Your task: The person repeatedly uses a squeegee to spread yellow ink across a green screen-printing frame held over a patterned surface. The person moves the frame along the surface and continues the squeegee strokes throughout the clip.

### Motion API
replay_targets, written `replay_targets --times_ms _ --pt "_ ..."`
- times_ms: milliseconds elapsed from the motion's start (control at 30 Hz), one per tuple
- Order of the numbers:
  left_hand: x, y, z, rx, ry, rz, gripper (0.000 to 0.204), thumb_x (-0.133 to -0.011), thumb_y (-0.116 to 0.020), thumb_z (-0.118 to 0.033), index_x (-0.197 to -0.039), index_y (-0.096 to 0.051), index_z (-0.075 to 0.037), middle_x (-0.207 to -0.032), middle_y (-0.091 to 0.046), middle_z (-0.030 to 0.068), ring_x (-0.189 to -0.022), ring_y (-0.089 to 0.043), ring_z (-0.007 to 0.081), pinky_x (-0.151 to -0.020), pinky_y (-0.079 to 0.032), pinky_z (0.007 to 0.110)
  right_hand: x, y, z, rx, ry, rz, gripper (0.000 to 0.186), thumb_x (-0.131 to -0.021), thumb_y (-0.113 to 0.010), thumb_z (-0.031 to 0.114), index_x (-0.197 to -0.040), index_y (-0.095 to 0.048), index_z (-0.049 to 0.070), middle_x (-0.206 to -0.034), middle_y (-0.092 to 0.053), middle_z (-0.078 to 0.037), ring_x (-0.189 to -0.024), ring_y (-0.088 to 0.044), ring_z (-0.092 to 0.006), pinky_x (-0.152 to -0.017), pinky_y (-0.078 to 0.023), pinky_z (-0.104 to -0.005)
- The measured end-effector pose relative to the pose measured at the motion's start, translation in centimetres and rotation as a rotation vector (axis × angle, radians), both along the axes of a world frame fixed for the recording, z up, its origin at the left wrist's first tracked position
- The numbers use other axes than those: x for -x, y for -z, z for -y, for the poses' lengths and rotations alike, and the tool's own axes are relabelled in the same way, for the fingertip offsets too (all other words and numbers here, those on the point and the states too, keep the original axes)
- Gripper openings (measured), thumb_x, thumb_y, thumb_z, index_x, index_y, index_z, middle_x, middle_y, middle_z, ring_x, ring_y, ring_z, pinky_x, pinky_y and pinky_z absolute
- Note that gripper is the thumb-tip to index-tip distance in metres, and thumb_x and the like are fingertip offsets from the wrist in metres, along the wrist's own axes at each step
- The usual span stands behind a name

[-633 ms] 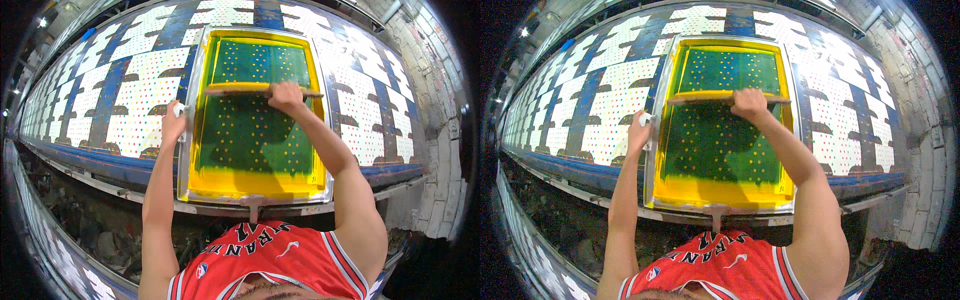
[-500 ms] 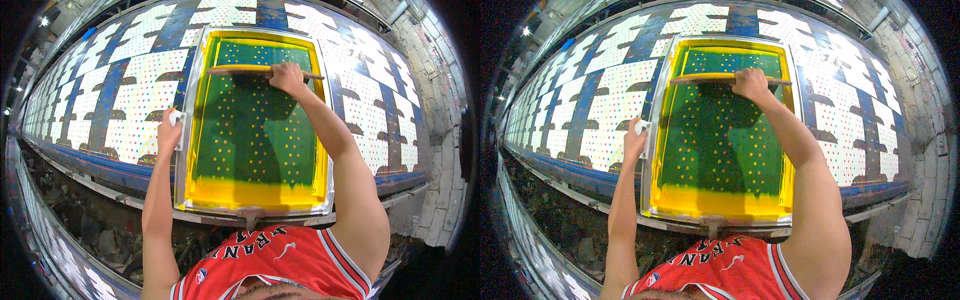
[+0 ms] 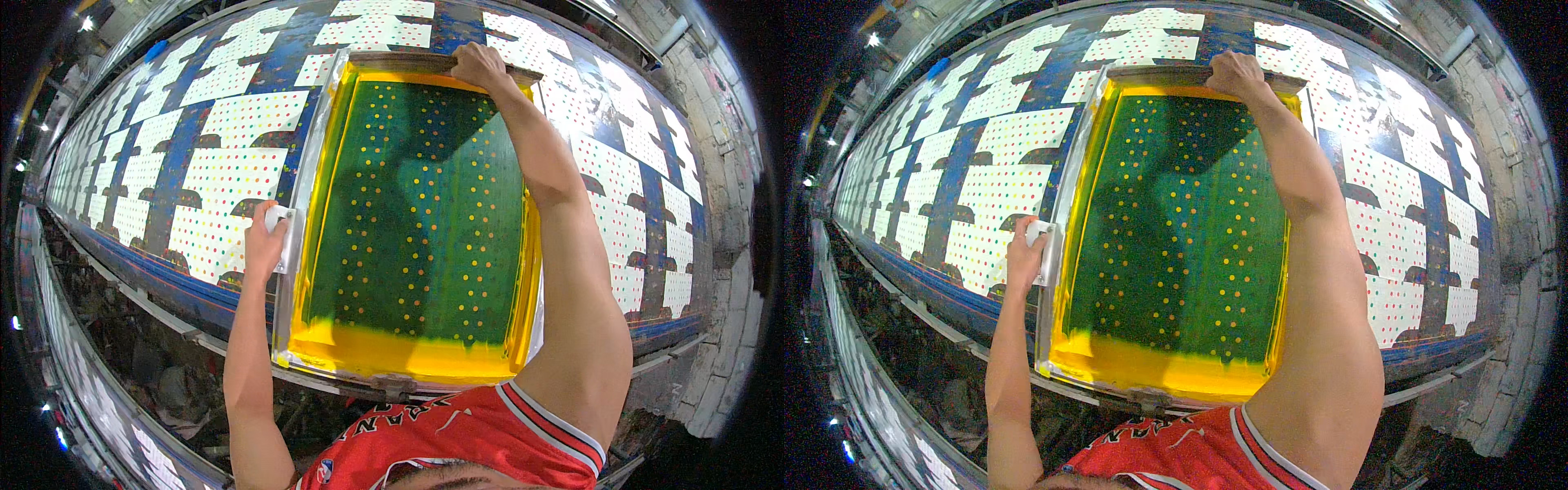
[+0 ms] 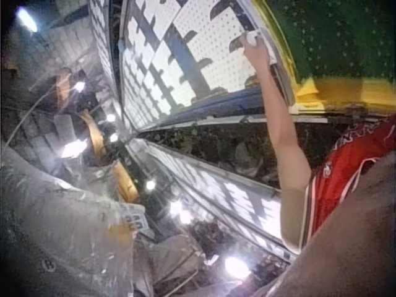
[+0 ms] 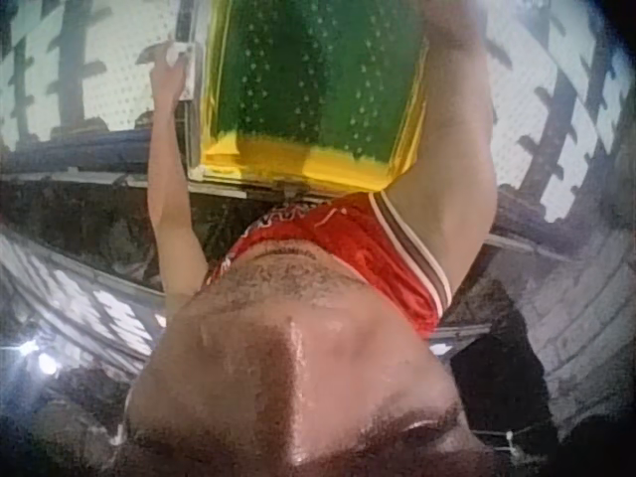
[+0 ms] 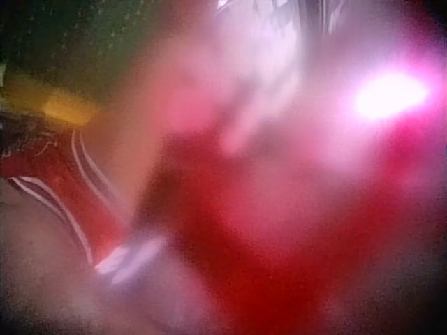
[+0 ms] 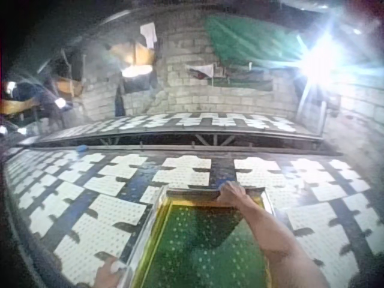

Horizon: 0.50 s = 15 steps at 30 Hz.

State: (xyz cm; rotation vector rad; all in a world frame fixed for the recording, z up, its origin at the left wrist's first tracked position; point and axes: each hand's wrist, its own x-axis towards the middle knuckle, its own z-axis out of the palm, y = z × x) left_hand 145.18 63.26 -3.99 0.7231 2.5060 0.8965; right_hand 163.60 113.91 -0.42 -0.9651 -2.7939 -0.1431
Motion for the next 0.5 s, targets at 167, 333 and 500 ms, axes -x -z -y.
replay_targets --times_ms 167,333,500 --pt "0.2 0.5 0.0 -0.118 0.058 -0.082 0.039 -0.091 -0.065 -0.012 -0.129 -0.055 -0.013 -0.090 -0.069 0.0135 -0.075 -0.066 0.0224 -0.067 -0.052 0.039 0.6 0.8 -1.5 0.121 0.051 0.022 0.038 -0.077 -0.071 0.038 -0.099 -0.078 0.008 -0.102 -0.075 -0.021 -0.096 -0.073 -0.0384 -0.084 -0.059 -0.0492" --pt "0.3 0.5 0.1 -0.024 -0.011 0.005 0.041 -0.091 -0.067 -0.014 -0.130 -0.056 -0.012 -0.089 -0.072 0.0170 -0.073 -0.069 0.0259 -0.071 -0.053 0.040 0.1 0.8 -0.9 0.149 0.041 0.044 0.048 -0.074 -0.074 0.046 -0.103 -0.078 0.008 -0.105 -0.075 -0.019 -0.100 -0.073 -0.0364 -0.087 -0.059 -0.0474" --pt "-0.3 -0.2 0.3 -0.082 0.018 0.021 0.042 -0.091 -0.067 -0.016 -0.131 -0.056 -0.013 -0.088 -0.071 0.0176 -0.070 -0.068 0.0249 -0.064 -0.052 0.040 -2.8 0.2 4.6 0.196 0.022 0.087 0.042 -0.074 -0.071 0.042 -0.099 -0.079 0.009 -0.104 -0.075 -0.019 -0.098 -0.073 -0.0365 -0.087 -0.059 -0.0471"
